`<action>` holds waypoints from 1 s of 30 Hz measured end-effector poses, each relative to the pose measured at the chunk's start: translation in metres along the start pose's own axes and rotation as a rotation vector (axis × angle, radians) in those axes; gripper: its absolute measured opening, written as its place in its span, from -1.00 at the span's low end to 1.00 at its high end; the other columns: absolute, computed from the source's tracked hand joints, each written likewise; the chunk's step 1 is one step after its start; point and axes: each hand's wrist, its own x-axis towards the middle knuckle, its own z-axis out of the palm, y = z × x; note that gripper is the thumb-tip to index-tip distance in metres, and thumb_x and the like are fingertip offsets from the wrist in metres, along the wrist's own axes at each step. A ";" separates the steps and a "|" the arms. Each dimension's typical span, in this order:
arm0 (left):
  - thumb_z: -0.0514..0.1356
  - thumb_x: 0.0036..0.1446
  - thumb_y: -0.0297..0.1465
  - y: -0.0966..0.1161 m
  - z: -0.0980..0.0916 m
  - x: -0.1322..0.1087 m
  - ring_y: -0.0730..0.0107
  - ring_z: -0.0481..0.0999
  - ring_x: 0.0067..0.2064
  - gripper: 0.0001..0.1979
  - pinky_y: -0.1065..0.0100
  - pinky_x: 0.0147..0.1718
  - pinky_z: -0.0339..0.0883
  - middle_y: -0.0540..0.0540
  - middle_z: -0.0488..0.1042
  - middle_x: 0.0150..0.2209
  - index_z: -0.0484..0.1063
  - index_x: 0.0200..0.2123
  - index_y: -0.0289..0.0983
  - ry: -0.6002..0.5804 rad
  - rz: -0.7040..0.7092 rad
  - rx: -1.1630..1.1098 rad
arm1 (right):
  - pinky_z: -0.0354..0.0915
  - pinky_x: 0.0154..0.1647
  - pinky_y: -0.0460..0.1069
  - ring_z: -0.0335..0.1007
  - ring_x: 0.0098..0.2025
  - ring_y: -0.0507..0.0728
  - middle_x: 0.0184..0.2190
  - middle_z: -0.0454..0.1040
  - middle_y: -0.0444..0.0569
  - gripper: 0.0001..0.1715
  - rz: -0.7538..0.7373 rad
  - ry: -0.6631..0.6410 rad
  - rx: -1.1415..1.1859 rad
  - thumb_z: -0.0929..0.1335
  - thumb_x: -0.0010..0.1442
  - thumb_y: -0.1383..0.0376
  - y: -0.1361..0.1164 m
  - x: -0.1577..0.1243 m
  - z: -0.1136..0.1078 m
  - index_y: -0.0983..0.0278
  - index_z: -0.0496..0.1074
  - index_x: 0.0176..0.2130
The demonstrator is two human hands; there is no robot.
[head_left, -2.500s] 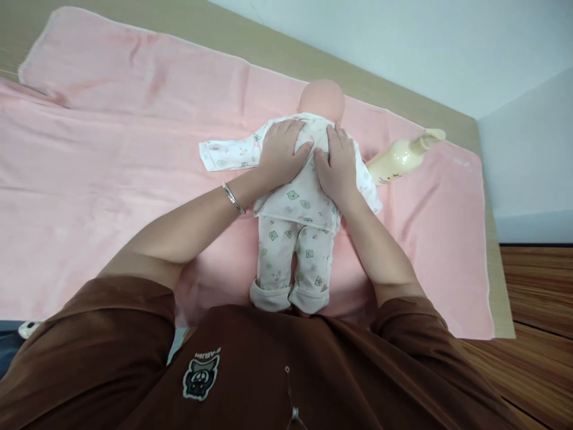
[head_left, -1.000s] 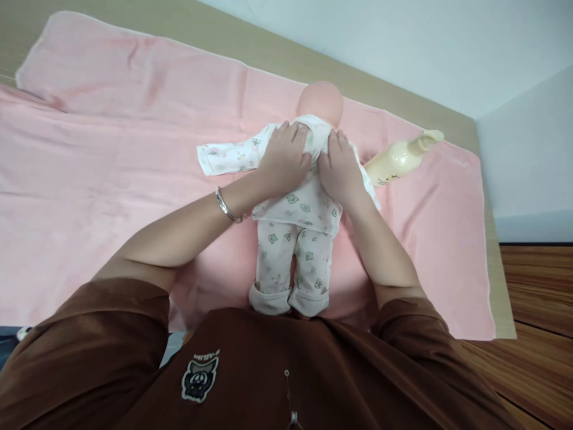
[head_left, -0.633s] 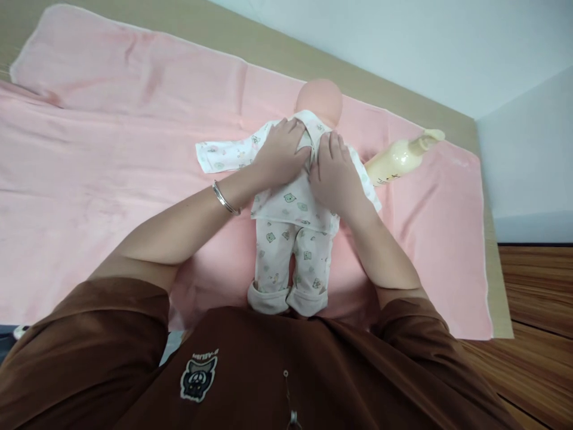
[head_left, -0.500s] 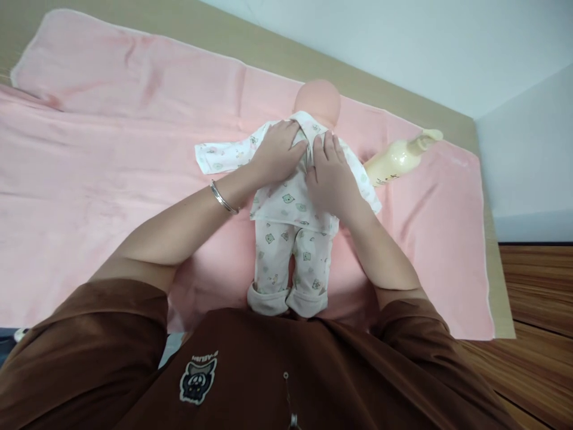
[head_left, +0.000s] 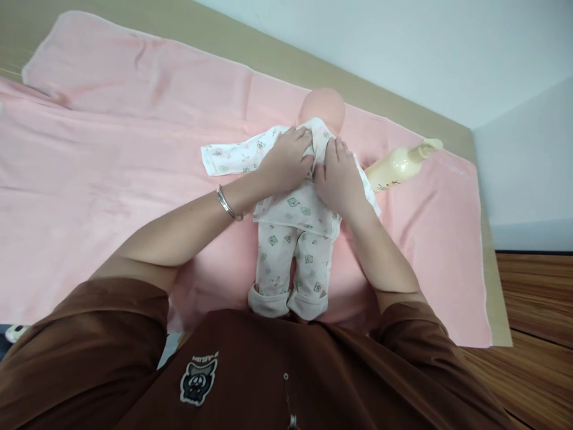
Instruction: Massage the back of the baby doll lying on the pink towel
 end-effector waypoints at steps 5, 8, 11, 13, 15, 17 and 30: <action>-0.09 0.39 -0.44 -0.013 -0.003 0.010 0.00 0.58 0.14 -0.62 -0.03 0.26 0.45 -0.28 0.61 0.03 0.52 -0.01 -0.27 0.008 -0.036 -0.004 | -0.18 0.70 0.32 -0.27 0.66 0.42 0.59 -0.13 0.32 -0.14 0.014 -0.003 0.003 0.16 0.40 0.32 -0.017 -0.014 -0.003 0.61 -0.04 0.55; -0.08 0.44 -0.40 -0.010 0.003 0.006 -0.03 0.47 0.33 -0.58 -0.07 0.42 0.29 -0.33 0.54 0.21 0.47 0.16 -0.31 0.044 -0.046 0.036 | -0.23 0.71 0.26 -0.34 0.67 0.35 0.60 -0.19 0.27 -0.16 0.071 -0.066 0.046 0.12 0.44 0.33 -0.014 -0.003 -0.008 0.61 -0.09 0.57; -0.07 0.46 -0.37 0.005 0.004 -0.005 -0.19 0.23 0.51 -0.43 -0.13 0.55 0.05 -0.46 0.30 0.43 0.26 0.40 -0.54 -0.012 -0.057 0.130 | -0.27 0.71 0.25 -0.34 0.67 0.31 0.61 -0.21 0.27 -0.19 0.120 -0.087 0.074 0.06 0.51 0.30 -0.003 0.011 -0.010 0.63 -0.13 0.57; -0.08 0.44 -0.39 0.017 0.001 -0.012 -0.25 0.14 0.55 -0.38 -0.17 0.57 -0.01 -0.51 0.21 0.48 0.15 0.45 -0.64 -0.055 -0.046 0.159 | -0.27 0.71 0.25 -0.31 0.67 0.31 0.60 -0.19 0.28 -0.20 0.125 -0.085 0.070 0.03 0.52 0.28 0.004 0.018 -0.010 0.64 -0.14 0.57; -0.09 0.43 -0.43 0.026 -0.002 -0.016 -0.21 0.11 0.57 -0.38 -0.17 0.58 -0.03 -0.49 0.18 0.50 0.14 0.45 -0.64 -0.081 -0.031 0.157 | -0.27 0.70 0.25 -0.29 0.67 0.31 0.60 -0.18 0.32 -0.19 0.105 -0.081 0.054 0.03 0.53 0.27 0.009 0.021 -0.010 0.67 -0.14 0.56; -0.11 0.42 -0.45 0.026 -0.002 -0.016 -0.15 0.11 0.57 -0.39 -0.13 0.60 -0.06 -0.49 0.19 0.50 0.17 0.44 -0.64 -0.098 -0.025 0.144 | -0.28 0.70 0.27 -0.29 0.66 0.33 0.59 -0.19 0.34 -0.18 0.074 -0.083 0.036 0.03 0.52 0.26 0.011 0.020 -0.009 0.68 -0.15 0.56; 0.04 0.35 -0.29 -0.013 0.003 0.011 -0.11 0.47 0.27 -0.62 -0.11 0.38 0.30 -0.28 0.55 0.16 0.51 0.11 -0.22 -0.005 -0.050 -0.054 | -0.18 0.67 0.42 -0.36 0.67 0.41 0.60 -0.20 0.31 -0.14 -0.113 -0.073 0.053 0.13 0.47 0.18 0.015 0.008 0.000 0.52 -0.12 0.57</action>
